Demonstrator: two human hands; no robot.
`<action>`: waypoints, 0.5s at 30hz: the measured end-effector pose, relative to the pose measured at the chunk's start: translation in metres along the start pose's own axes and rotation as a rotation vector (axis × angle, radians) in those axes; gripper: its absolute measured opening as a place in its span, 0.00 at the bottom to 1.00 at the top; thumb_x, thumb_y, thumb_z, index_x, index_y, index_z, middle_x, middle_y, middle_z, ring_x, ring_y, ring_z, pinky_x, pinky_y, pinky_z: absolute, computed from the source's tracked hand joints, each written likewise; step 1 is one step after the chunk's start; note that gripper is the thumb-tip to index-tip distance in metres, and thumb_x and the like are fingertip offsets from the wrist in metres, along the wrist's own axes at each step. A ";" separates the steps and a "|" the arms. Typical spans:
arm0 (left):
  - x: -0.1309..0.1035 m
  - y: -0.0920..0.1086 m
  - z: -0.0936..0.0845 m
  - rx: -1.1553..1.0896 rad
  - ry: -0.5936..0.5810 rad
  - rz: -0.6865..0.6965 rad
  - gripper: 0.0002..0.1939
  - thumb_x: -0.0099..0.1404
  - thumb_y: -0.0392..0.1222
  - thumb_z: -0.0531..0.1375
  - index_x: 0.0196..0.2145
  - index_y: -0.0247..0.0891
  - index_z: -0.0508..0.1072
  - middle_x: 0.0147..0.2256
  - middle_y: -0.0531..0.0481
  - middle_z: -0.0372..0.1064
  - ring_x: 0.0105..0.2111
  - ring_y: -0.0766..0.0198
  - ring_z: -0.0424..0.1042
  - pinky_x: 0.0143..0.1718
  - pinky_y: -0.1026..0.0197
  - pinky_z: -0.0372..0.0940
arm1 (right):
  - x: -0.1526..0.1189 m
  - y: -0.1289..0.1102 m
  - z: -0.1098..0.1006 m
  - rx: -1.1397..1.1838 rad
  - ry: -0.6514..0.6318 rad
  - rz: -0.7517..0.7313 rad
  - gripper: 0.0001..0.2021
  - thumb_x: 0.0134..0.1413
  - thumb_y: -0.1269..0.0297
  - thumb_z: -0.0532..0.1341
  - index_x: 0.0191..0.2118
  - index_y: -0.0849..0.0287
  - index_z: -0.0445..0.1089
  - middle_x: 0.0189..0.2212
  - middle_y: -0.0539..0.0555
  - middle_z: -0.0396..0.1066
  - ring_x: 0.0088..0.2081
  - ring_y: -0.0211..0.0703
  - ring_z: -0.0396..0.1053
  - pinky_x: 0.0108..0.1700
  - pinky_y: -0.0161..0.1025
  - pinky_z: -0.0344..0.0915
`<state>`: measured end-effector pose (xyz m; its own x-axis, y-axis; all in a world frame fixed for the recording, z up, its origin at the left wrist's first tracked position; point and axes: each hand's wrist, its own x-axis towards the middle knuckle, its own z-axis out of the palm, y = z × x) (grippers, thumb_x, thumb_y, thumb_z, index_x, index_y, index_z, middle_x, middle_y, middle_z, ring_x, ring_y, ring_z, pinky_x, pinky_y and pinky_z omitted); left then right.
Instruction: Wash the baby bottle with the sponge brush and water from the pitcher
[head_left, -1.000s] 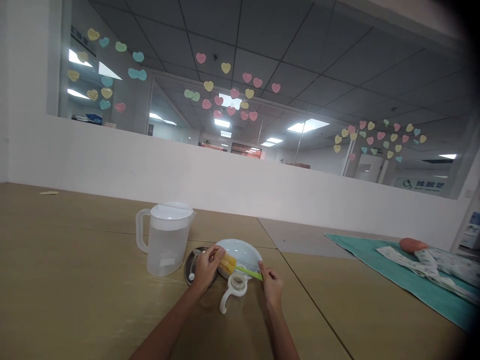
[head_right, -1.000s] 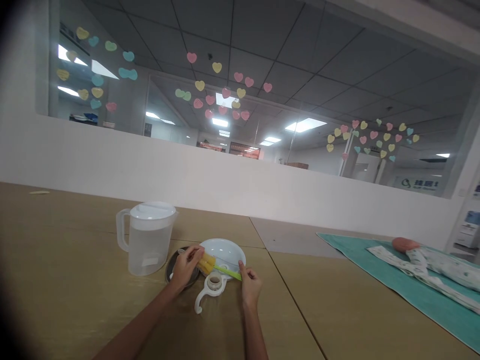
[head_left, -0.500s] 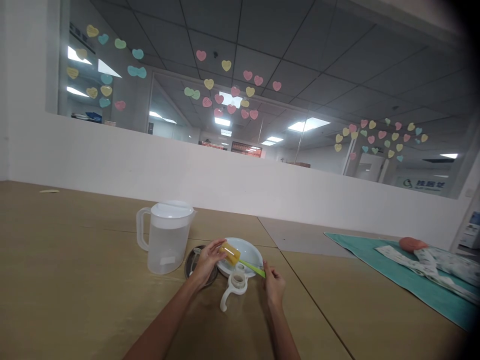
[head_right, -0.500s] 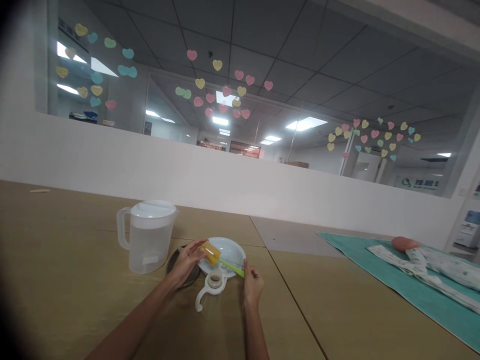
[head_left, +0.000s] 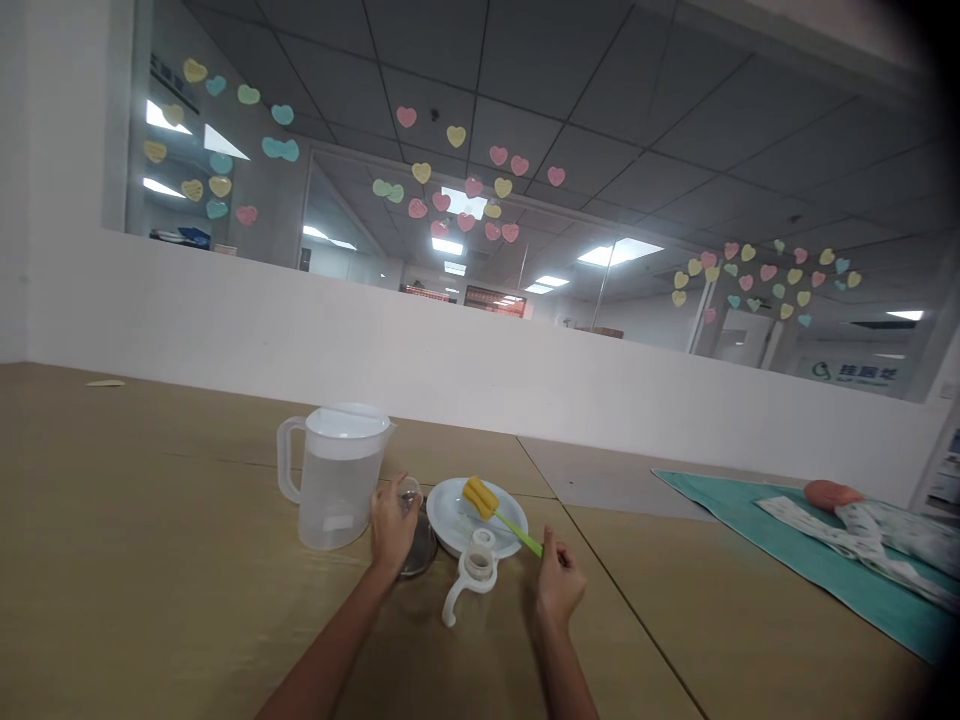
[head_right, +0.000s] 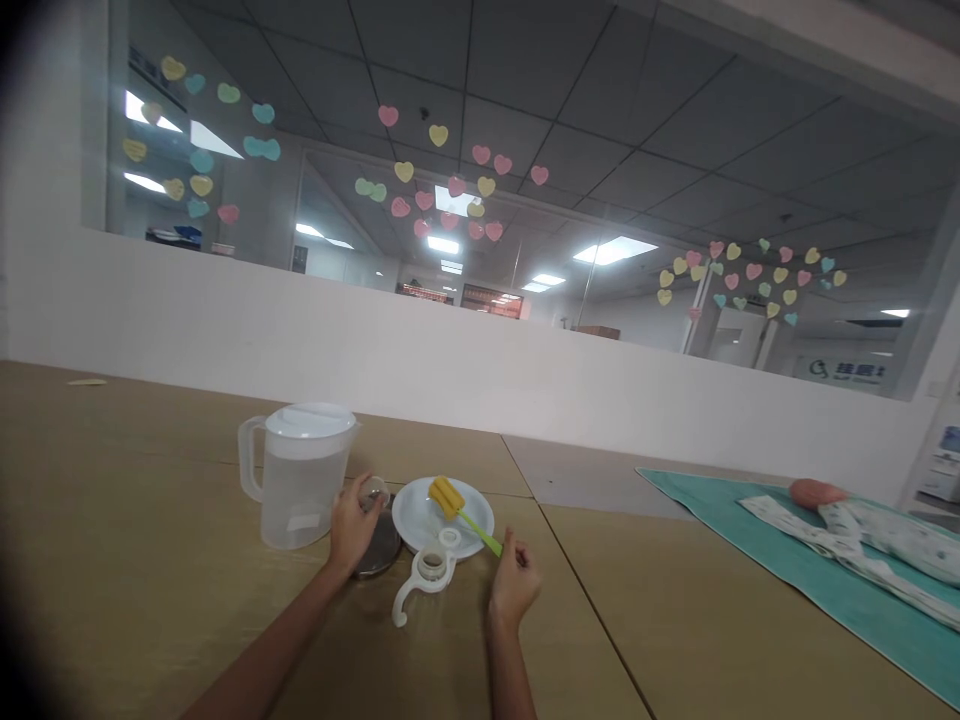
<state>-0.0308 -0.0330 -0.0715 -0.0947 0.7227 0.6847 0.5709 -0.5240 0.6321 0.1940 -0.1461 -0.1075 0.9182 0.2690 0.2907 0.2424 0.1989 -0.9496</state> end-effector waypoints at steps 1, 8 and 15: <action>-0.001 -0.002 0.002 0.036 -0.048 0.017 0.21 0.61 0.40 0.55 0.53 0.34 0.65 0.49 0.42 0.68 0.50 0.51 0.65 0.53 0.51 0.59 | 0.000 0.001 0.000 -0.016 0.009 0.000 0.29 0.41 0.33 0.56 0.20 0.59 0.67 0.20 0.51 0.66 0.26 0.41 0.62 0.32 0.37 0.58; -0.007 -0.011 0.009 0.123 -0.255 0.076 0.19 0.58 0.29 0.54 0.48 0.36 0.66 0.48 0.44 0.68 0.52 0.57 0.64 0.54 0.57 0.57 | 0.002 0.003 -0.001 -0.101 0.000 0.008 0.29 0.43 0.32 0.53 0.22 0.57 0.68 0.23 0.53 0.70 0.27 0.44 0.65 0.32 0.37 0.58; -0.005 -0.010 0.005 0.130 -0.369 0.028 0.16 0.56 0.27 0.55 0.42 0.38 0.68 0.45 0.46 0.69 0.50 0.59 0.65 0.53 0.59 0.56 | 0.000 -0.001 -0.004 -0.117 -0.016 0.066 0.31 0.43 0.31 0.51 0.25 0.58 0.72 0.18 0.53 0.70 0.24 0.45 0.67 0.28 0.38 0.59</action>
<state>-0.0317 -0.0296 -0.0832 0.2086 0.8349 0.5093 0.6701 -0.5013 0.5474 0.1947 -0.1499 -0.1068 0.9286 0.2927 0.2280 0.2172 0.0693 -0.9737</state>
